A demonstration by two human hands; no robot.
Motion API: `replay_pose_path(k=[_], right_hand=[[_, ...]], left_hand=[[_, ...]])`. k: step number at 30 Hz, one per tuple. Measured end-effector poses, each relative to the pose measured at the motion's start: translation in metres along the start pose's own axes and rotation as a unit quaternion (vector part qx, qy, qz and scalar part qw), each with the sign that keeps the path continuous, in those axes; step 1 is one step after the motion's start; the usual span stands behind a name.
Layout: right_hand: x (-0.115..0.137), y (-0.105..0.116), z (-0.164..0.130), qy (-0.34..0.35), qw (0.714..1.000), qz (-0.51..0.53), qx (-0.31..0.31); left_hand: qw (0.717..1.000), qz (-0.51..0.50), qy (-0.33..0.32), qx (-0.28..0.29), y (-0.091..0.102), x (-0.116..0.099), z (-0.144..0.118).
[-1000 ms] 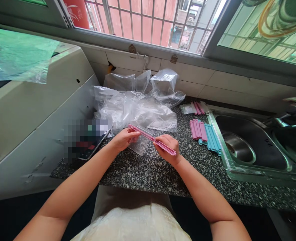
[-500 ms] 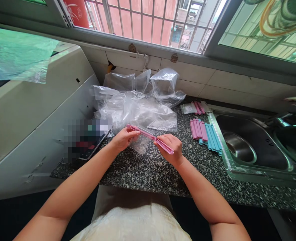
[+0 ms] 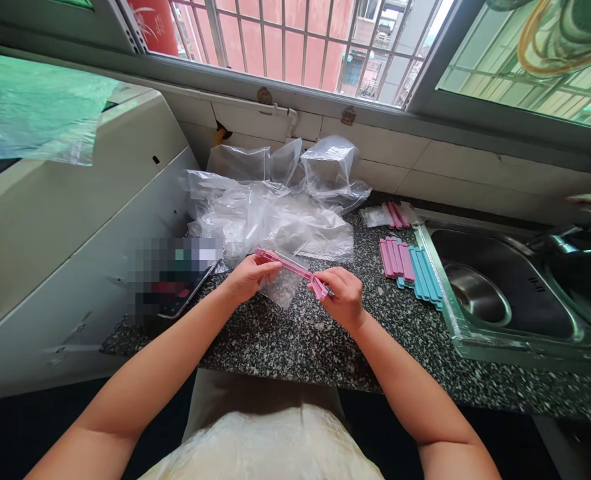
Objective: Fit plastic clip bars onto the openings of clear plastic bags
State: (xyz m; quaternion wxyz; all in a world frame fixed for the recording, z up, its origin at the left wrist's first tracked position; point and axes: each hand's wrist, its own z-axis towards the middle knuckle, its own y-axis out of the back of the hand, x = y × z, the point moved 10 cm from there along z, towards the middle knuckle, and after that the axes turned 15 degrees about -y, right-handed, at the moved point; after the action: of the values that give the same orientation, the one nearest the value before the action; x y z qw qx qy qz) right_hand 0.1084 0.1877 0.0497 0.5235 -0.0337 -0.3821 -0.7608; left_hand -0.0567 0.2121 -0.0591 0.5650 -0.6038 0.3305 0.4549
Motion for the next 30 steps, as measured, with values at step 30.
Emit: replay_pose_path(k=[30], right_hand=[[-0.005, -0.011, -0.001, 0.017, 0.996, -0.093, 0.006]], left_hand=[[0.996, 0.039, -0.08, 0.002, -0.011, -0.022, -0.004]])
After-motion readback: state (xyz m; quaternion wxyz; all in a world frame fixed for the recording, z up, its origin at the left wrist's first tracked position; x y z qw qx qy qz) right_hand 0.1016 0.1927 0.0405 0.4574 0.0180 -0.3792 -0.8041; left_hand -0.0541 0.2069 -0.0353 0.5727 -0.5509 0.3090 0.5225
